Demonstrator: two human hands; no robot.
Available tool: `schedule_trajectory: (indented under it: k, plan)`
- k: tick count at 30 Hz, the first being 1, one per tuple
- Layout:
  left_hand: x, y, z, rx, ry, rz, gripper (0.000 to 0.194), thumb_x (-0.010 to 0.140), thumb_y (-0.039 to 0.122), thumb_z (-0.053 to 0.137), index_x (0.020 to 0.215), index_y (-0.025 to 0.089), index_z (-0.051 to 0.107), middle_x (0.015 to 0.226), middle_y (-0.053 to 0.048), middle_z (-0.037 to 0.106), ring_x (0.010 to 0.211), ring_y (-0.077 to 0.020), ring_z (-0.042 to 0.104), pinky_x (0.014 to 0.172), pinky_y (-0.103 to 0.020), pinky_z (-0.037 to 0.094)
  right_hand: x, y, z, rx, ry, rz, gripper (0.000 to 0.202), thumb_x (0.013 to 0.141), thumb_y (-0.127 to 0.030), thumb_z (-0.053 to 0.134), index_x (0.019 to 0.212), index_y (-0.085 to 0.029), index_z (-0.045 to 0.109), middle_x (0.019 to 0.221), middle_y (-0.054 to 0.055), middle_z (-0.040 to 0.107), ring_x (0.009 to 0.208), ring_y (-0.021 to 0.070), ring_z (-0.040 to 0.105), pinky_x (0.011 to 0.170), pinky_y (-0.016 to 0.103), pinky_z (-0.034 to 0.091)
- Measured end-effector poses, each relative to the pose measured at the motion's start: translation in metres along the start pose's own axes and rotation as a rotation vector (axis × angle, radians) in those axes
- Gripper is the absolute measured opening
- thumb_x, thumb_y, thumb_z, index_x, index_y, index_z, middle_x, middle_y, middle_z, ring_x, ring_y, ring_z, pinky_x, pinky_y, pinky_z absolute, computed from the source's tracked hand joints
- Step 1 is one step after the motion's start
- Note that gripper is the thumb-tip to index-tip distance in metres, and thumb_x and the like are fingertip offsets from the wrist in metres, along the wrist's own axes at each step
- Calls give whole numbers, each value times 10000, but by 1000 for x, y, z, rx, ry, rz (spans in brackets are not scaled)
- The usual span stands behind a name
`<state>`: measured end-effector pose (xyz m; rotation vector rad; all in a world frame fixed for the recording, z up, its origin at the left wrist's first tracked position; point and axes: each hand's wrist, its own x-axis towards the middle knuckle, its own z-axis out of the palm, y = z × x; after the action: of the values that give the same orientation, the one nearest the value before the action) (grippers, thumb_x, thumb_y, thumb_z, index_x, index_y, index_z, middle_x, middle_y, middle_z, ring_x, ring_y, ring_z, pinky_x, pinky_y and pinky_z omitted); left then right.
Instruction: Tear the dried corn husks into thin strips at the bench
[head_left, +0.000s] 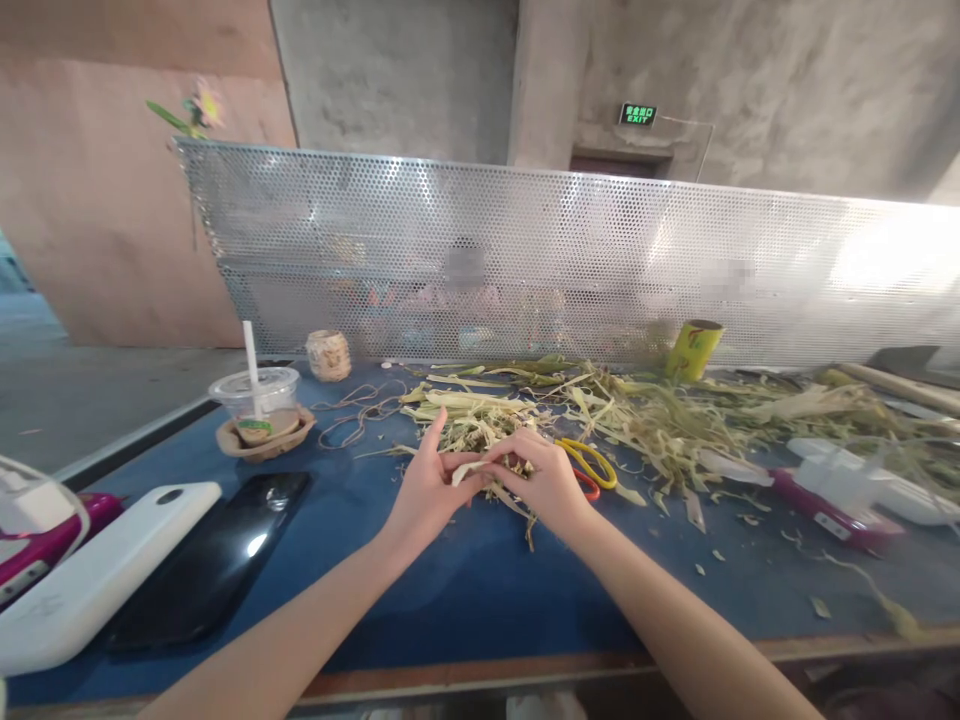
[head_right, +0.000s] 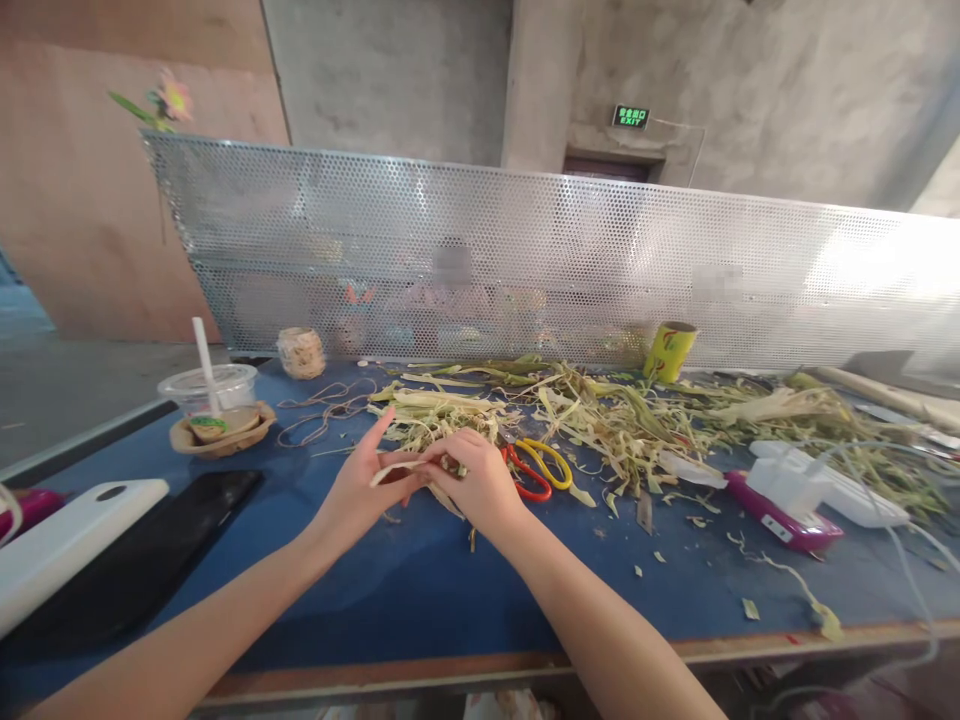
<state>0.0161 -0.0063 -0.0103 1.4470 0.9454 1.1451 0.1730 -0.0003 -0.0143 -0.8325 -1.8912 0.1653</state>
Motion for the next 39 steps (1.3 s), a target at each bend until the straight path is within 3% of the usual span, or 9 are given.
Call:
schedule_trajectory:
  k: [4,6,11,17,21,26,31,35,39]
  plan:
    - [-4,6,3,107,7,61,1014,688,310,663,1409,204,-43,827,-46,688,535,-132,513,513,-261,395,3,0,0,51,79,7,30,718,-219,647,691,-219,661,757,35,577,732,164,555,648,299,485]
    - [-5,8,4,151,10,78,1004,695,307,655,1410,208,-43,768,-28,684,549,-147,520,503,-258,382,4,1,-1,101,90,42,34,686,-245,676,674,-214,668,785,38,547,694,148,544,579,272,474]
    - [-5,7,3,84,-54,57,1003,711,297,645,1405,203,-73,833,-41,686,556,-131,502,543,-269,402,4,4,1,324,46,240,65,686,-217,656,711,-192,601,646,-10,526,558,105,494,491,227,412]
    - [-4,2,3,-16,-19,29,909,726,313,632,1408,208,40,843,-50,674,507,-106,492,517,-257,405,4,0,3,571,47,391,435,636,-202,668,976,-229,398,604,-88,490,514,80,480,494,202,403]
    - [-4,5,3,-22,-13,34,913,716,302,648,1405,217,56,789,-35,676,490,-93,474,490,-234,391,5,0,1,524,-13,409,253,745,-276,561,979,-194,510,609,-47,522,483,78,465,462,205,398]
    - [-5,7,3,14,-30,15,910,709,296,656,1408,231,76,633,27,631,494,-103,487,500,-233,386,5,1,-5,372,54,261,61,736,-225,581,760,-198,630,841,42,606,748,143,579,597,245,483]
    - [-2,3,0,-36,-26,-54,925,702,296,671,1410,174,88,582,31,628,534,-119,530,560,-254,411,3,-4,-14,322,2,50,107,797,-183,544,851,-220,628,801,26,650,716,135,598,651,275,504]
    - [2,-1,0,-223,-41,-110,965,685,230,694,1409,149,61,641,19,658,536,-104,547,604,-265,453,2,-2,-19,34,-70,-258,159,836,-165,506,900,-226,638,815,40,636,785,145,574,708,288,497]
    - [3,1,3,-323,3,-138,955,698,164,681,1406,103,43,676,-16,673,588,-116,565,602,-270,490,1,1,-23,-248,-154,-408,224,860,-129,426,942,-195,624,827,62,598,779,146,533,693,271,486]
